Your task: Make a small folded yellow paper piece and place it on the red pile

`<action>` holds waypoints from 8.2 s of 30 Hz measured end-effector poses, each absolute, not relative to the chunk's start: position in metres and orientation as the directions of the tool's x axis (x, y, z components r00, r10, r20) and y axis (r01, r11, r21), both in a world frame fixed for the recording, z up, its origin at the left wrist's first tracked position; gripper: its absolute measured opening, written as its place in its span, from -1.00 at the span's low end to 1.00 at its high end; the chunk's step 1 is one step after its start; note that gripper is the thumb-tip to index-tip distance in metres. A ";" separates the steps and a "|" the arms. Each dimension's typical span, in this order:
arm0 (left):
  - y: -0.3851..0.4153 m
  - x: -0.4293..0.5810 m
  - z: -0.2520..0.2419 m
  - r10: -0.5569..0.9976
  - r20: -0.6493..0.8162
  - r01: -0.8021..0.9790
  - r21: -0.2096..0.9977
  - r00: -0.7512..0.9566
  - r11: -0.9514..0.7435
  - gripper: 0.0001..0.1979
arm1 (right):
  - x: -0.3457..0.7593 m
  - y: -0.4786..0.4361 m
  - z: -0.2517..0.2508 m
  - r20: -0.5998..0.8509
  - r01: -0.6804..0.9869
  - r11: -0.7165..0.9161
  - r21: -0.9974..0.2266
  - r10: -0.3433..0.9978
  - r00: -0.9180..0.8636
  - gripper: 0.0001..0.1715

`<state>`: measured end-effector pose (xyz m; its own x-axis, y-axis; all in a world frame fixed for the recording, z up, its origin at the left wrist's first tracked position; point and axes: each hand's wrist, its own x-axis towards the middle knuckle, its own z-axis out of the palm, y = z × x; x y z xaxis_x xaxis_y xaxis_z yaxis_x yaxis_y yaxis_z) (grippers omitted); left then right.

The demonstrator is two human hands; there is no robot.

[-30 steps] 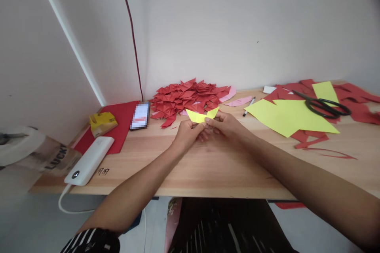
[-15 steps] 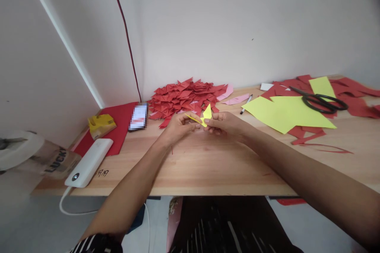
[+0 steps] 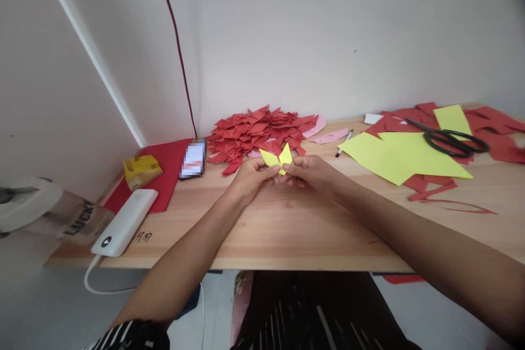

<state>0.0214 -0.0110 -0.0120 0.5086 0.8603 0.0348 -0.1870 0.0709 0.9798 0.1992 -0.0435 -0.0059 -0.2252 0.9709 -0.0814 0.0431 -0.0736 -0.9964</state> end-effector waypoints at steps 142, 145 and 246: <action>-0.007 0.042 -0.008 0.914 -0.034 -0.342 0.921 0.404 0.186 -0.61 | 0.195 -0.055 -0.012 0.252 0.470 0.350 -0.810 0.932 -0.260 -0.59; -0.004 0.040 -0.007 0.882 -0.080 -0.372 0.886 0.465 0.277 -0.60 | 0.193 -0.057 -0.009 0.258 0.442 0.358 -0.822 0.927 -0.272 -0.57; -0.013 0.044 -0.013 0.843 -0.055 -0.412 0.854 0.534 0.317 -0.67 | 0.199 -0.054 -0.008 0.280 0.318 0.294 -0.902 0.956 -0.090 -0.62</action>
<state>0.0444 -0.0127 -0.0125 0.5344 0.8434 -0.0555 -0.4118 0.3171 0.8543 0.1991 -0.0543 -0.0079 -0.0897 0.9559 0.2796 0.3176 0.2935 -0.9017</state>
